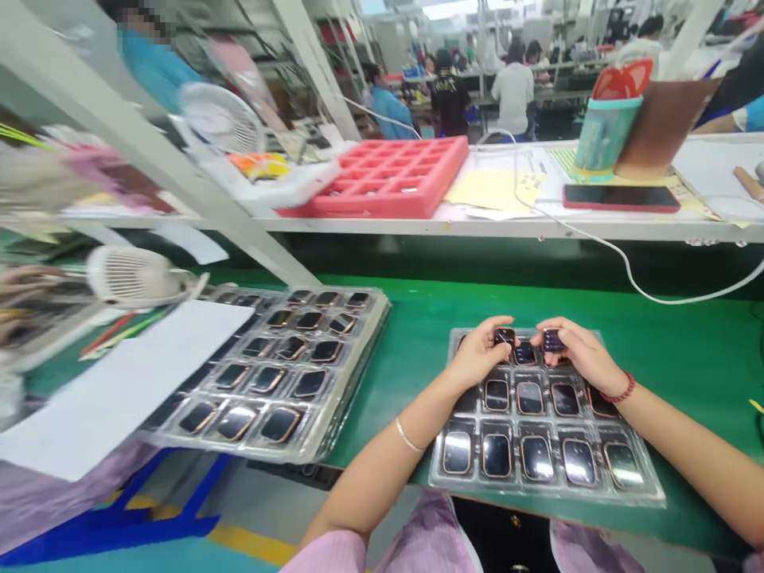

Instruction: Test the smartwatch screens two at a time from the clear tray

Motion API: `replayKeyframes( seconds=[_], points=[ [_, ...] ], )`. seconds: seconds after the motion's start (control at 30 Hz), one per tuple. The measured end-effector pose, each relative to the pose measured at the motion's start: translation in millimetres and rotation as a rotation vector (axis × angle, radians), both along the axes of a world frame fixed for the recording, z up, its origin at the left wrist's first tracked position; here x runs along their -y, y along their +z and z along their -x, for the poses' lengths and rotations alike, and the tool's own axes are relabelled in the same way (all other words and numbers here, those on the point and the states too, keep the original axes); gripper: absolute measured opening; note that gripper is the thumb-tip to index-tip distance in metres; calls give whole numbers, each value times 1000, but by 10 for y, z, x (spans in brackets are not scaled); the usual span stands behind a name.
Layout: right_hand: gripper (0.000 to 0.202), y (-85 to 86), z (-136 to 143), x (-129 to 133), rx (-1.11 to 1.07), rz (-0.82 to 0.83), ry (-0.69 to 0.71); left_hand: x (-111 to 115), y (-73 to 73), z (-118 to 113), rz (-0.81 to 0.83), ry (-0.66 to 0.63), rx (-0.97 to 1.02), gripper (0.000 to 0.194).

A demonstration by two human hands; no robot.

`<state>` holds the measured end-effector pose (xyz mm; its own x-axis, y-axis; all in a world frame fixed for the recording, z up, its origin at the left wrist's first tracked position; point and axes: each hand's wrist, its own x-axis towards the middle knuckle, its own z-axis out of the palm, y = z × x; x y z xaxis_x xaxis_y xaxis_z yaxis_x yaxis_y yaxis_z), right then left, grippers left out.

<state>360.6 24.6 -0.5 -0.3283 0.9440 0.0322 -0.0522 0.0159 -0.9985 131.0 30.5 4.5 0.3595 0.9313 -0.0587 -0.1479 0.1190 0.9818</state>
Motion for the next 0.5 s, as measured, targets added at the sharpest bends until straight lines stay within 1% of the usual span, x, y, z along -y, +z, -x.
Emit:
replayKeyframes(
  seconds=[0.1, 0.23, 0.33, 0.43, 0.47, 0.5],
  points=[
    [39, -35, -5, -24, 29, -32, 19, -10, 15, 17, -11, 15, -44, 45],
    [40, -33, 5, -34, 68, -46, 34, -12, 6, 42, 5, 19, -78, 46],
    [42, -21, 15, -30, 73, -49, 25, -18, -19, 43, 18, 11, -74, 44],
    [43, -10, 27, -27, 82, -48, 22, -31, -33, 32, 24, 4, -45, 32],
    [44, -6, 30, -27, 85, -48, 22, -35, -33, 28, 18, 8, -27, 32],
    [44, -3, 34, -26, 87, -47, 21, -38, -32, 23, 11, 13, -8, 37]
  ],
)
